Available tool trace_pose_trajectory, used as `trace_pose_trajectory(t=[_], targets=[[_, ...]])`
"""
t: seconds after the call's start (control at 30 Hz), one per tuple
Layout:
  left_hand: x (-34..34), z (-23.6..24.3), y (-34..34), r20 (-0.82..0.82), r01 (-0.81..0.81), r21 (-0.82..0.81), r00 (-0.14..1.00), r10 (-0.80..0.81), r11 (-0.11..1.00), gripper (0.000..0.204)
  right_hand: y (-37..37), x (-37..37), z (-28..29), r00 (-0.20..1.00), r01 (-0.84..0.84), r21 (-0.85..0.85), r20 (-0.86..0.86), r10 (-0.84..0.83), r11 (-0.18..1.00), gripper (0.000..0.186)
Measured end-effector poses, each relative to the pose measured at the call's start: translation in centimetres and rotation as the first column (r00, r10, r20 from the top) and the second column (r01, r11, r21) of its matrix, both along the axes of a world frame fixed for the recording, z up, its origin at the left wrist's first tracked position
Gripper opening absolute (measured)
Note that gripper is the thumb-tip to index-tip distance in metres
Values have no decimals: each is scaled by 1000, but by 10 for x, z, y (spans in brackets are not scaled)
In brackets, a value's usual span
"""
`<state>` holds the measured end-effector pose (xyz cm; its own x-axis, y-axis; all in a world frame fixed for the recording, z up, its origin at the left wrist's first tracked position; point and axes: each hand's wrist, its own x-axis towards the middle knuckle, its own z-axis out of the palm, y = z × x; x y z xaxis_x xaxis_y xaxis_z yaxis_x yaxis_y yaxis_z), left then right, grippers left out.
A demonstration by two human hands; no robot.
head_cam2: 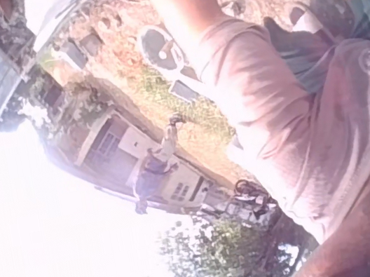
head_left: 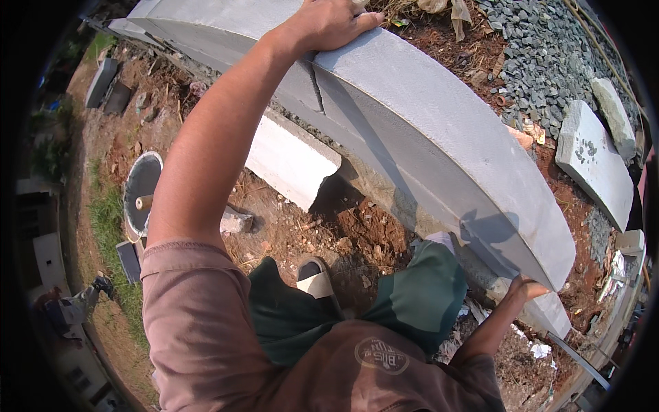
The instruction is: The person scoops cement from a bucket with a trowel and applies it to the joints of a low block wall. They place concrete blocks onto the mortar bed, align them, and tap them into position with a hammer. The person repeats this process along the wall, adding mortar and blocks in sequence.
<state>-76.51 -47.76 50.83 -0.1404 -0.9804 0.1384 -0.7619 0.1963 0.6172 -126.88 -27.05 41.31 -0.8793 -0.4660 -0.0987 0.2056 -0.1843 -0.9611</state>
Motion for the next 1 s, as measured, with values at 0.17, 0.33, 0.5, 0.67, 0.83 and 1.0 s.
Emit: trace_pose_trajectory(t=[0.17, 0.33, 0.5, 0.67, 0.83, 1.0], targets=[[-4, -5, -12, 120, -15, 14, 993, 13, 1000, 47, 6, -30, -15, 998, -42, -49, -47, 39, 998, 65], [54, -41, 11, 201, -215, 106, 961, 191, 971, 57, 3, -17, -25, 995, -83, -27, -60, 81, 996, 64], [118, 74, 124, -101, -251, -409, 968, 230, 877, 36, 31, -33, -29, 962, -104, 162, -232, 140, 981, 73], [236, -140, 278, -40, -801, -20, 598, 800, 598, 27, 77, -46, -46, 908, -209, 579, -184, 375, 788, 67], [255, -341, 341, 554, -838, 244, 533, 639, 488, 44, 128, -60, -67, 537, -172, 835, -366, 760, 523, 72], [267, -409, 311, 779, -804, 177, 467, 418, 568, 23, 164, -76, -6, 672, -67, 950, -183, 718, 305, 63]])
